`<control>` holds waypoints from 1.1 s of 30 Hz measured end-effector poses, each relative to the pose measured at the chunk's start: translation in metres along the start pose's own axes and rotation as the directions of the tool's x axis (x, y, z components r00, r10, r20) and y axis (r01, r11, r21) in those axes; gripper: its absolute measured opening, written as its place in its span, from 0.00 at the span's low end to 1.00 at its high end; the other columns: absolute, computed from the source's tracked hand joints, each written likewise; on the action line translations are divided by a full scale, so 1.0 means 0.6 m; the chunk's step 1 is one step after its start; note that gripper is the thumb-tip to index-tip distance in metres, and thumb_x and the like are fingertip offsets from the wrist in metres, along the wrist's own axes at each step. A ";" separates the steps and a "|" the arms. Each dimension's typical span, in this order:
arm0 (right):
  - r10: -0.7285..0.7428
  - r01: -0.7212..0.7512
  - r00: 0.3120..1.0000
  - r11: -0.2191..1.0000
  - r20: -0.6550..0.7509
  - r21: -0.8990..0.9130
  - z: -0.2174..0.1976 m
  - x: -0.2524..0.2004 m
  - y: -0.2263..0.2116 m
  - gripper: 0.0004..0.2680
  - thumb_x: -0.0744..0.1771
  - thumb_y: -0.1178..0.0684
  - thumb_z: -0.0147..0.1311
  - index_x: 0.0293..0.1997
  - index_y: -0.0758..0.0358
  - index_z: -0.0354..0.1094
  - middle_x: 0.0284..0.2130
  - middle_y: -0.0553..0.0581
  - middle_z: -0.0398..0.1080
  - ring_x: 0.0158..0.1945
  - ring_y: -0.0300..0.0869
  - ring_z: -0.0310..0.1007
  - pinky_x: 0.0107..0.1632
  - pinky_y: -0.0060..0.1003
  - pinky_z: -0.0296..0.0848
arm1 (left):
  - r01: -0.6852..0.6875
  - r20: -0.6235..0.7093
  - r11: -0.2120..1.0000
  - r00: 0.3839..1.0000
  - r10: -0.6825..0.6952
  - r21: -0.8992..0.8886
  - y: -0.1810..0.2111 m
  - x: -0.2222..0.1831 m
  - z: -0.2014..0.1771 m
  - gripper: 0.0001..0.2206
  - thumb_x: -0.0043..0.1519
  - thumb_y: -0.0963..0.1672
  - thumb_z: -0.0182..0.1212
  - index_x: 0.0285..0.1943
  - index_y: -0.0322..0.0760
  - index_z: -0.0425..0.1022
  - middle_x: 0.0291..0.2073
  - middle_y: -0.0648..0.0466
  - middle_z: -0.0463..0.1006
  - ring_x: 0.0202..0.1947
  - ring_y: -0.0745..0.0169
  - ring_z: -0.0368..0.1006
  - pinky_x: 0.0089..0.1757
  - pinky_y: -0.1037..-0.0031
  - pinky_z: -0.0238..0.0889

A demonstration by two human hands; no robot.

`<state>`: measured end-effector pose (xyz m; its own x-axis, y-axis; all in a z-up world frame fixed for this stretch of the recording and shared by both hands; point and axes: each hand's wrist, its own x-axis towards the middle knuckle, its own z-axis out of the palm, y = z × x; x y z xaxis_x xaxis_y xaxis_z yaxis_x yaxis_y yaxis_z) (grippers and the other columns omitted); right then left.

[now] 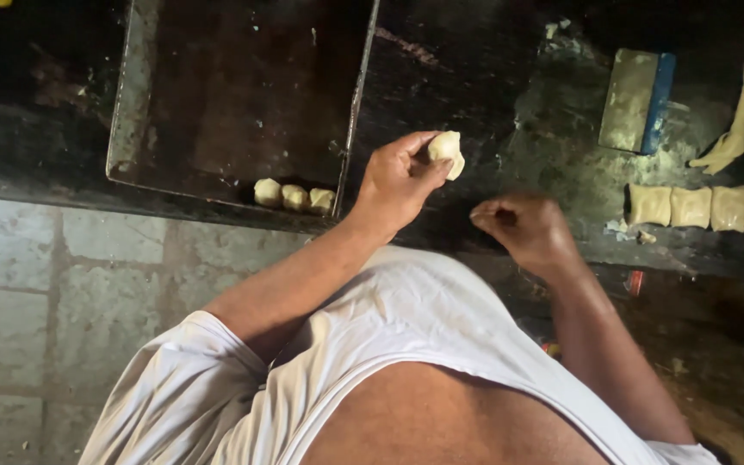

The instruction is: Shaping and cutting dough on a bakery production table and placing it into a baking pan.

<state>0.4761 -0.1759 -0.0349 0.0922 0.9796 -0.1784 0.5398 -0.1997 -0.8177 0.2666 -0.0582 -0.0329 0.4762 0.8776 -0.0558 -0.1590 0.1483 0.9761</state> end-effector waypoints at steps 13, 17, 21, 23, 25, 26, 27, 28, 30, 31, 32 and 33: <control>-0.715 0.516 0.660 0.654 -0.231 -0.554 0.005 -0.001 -0.056 0.13 0.61 0.62 0.66 0.50 0.63 0.77 0.53 0.60 0.73 0.55 0.53 0.75 0.54 0.50 0.67 | 0.268 0.094 0.944 0.963 -0.254 -0.194 0.030 -0.021 0.055 0.12 0.65 0.38 0.61 0.56 0.26 0.76 0.40 0.51 0.82 0.37 0.69 0.78 0.39 0.77 0.74; -0.685 0.570 0.718 0.680 -0.123 -0.461 -0.023 0.006 -0.069 0.08 0.64 0.60 0.68 0.46 0.61 0.78 0.43 0.58 0.73 0.47 0.49 0.74 0.50 0.46 0.71 | 0.178 0.060 0.974 0.984 -0.171 -0.143 0.004 -0.017 0.046 0.12 0.65 0.38 0.62 0.56 0.25 0.75 0.40 0.51 0.82 0.38 0.69 0.79 0.40 0.76 0.76; -0.669 0.510 0.716 0.696 -0.199 -0.505 -0.037 0.027 -0.103 0.05 0.68 0.64 0.66 0.44 0.63 0.75 0.44 0.59 0.76 0.48 0.50 0.75 0.49 0.43 0.72 | -0.027 0.122 0.977 0.992 0.000 0.213 0.004 -0.032 0.030 0.12 0.66 0.39 0.62 0.55 0.22 0.77 0.41 0.49 0.85 0.41 0.69 0.82 0.41 0.77 0.76; -0.683 0.531 0.712 0.675 -0.162 -0.512 -0.033 0.026 -0.176 0.08 0.65 0.65 0.64 0.47 0.66 0.75 0.45 0.63 0.76 0.48 0.53 0.75 0.49 0.45 0.74 | 0.018 0.146 0.963 0.988 -0.059 0.269 0.020 -0.040 0.023 0.14 0.65 0.39 0.63 0.59 0.23 0.75 0.39 0.47 0.85 0.39 0.67 0.81 0.40 0.76 0.76; -0.709 0.564 0.694 0.644 -0.127 -0.517 -0.022 0.028 -0.189 0.12 0.62 0.66 0.63 0.51 0.69 0.75 0.46 0.66 0.76 0.48 0.56 0.76 0.50 0.46 0.75 | 0.048 0.160 0.942 0.982 -0.106 0.331 0.033 -0.037 0.007 0.17 0.64 0.38 0.64 0.62 0.24 0.72 0.38 0.46 0.86 0.38 0.66 0.81 0.40 0.75 0.75; -0.471 0.451 0.870 0.880 -0.145 -0.151 -0.012 0.028 -0.162 0.13 0.65 0.64 0.61 0.55 0.65 0.72 0.45 0.61 0.76 0.48 0.48 0.77 0.49 0.39 0.77 | 0.068 0.155 0.973 0.982 -0.104 0.221 0.035 -0.031 -0.004 0.25 0.61 0.37 0.62 0.69 0.28 0.62 0.41 0.45 0.85 0.39 0.65 0.80 0.42 0.74 0.75; -0.200 0.203 0.979 0.953 -0.035 0.225 -0.001 0.021 -0.132 0.14 0.67 0.62 0.60 0.59 0.60 0.70 0.45 0.55 0.77 0.47 0.39 0.79 0.49 0.31 0.80 | 0.097 0.149 0.990 0.982 -0.112 0.103 0.032 -0.034 -0.012 0.34 0.59 0.37 0.61 0.76 0.33 0.52 0.44 0.45 0.84 0.41 0.64 0.79 0.44 0.74 0.74; -0.199 0.199 0.980 0.954 -0.025 0.222 0.016 0.037 -0.122 0.14 0.67 0.62 0.60 0.59 0.60 0.70 0.45 0.55 0.77 0.47 0.39 0.79 0.49 0.31 0.80 | 0.101 0.142 0.990 0.983 -0.114 0.096 0.030 -0.033 -0.024 0.34 0.59 0.37 0.61 0.76 0.33 0.52 0.44 0.45 0.84 0.41 0.64 0.79 0.44 0.74 0.74; -0.119 0.154 0.978 0.966 -0.171 0.210 0.046 0.060 -0.100 0.16 0.65 0.64 0.63 0.59 0.61 0.69 0.41 0.55 0.74 0.42 0.35 0.76 0.44 0.31 0.78 | -0.016 0.118 1.000 0.993 0.019 -0.026 0.025 -0.030 -0.043 0.39 0.61 0.36 0.62 0.80 0.37 0.41 0.56 0.43 0.77 0.52 0.59 0.76 0.52 0.71 0.72; -0.119 0.153 0.979 0.967 -0.167 0.204 0.056 0.064 -0.093 0.16 0.65 0.64 0.63 0.59 0.61 0.69 0.41 0.55 0.74 0.42 0.35 0.76 0.44 0.31 0.78 | -0.017 0.116 0.999 0.993 0.021 -0.033 0.029 -0.033 -0.056 0.39 0.61 0.36 0.62 0.80 0.37 0.41 0.56 0.43 0.77 0.52 0.59 0.76 0.52 0.71 0.72; -0.104 0.117 0.979 0.991 -0.174 0.066 0.065 0.068 -0.087 0.14 0.66 0.64 0.62 0.57 0.63 0.71 0.39 0.56 0.76 0.40 0.37 0.77 0.43 0.33 0.77 | -0.120 0.085 0.992 0.990 0.117 0.033 0.035 -0.036 -0.070 0.37 0.64 0.36 0.63 0.80 0.35 0.45 0.58 0.42 0.75 0.55 0.58 0.75 0.54 0.69 0.71; -0.097 0.085 0.978 0.994 -0.185 -0.071 0.075 0.079 -0.083 0.12 0.67 0.63 0.62 0.56 0.64 0.73 0.37 0.57 0.78 0.39 0.39 0.78 0.42 0.35 0.76 | -0.225 0.060 0.968 0.974 0.219 0.108 0.044 -0.034 -0.088 0.34 0.66 0.36 0.64 0.80 0.34 0.48 0.61 0.41 0.74 0.58 0.56 0.73 0.57 0.68 0.70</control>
<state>0.4159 -0.1205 -0.0271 0.1924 0.9813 0.0059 0.6035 -0.1136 -0.7893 0.2068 -0.0483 -0.0171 0.4805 0.8598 0.1724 -0.1674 -0.1031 0.9805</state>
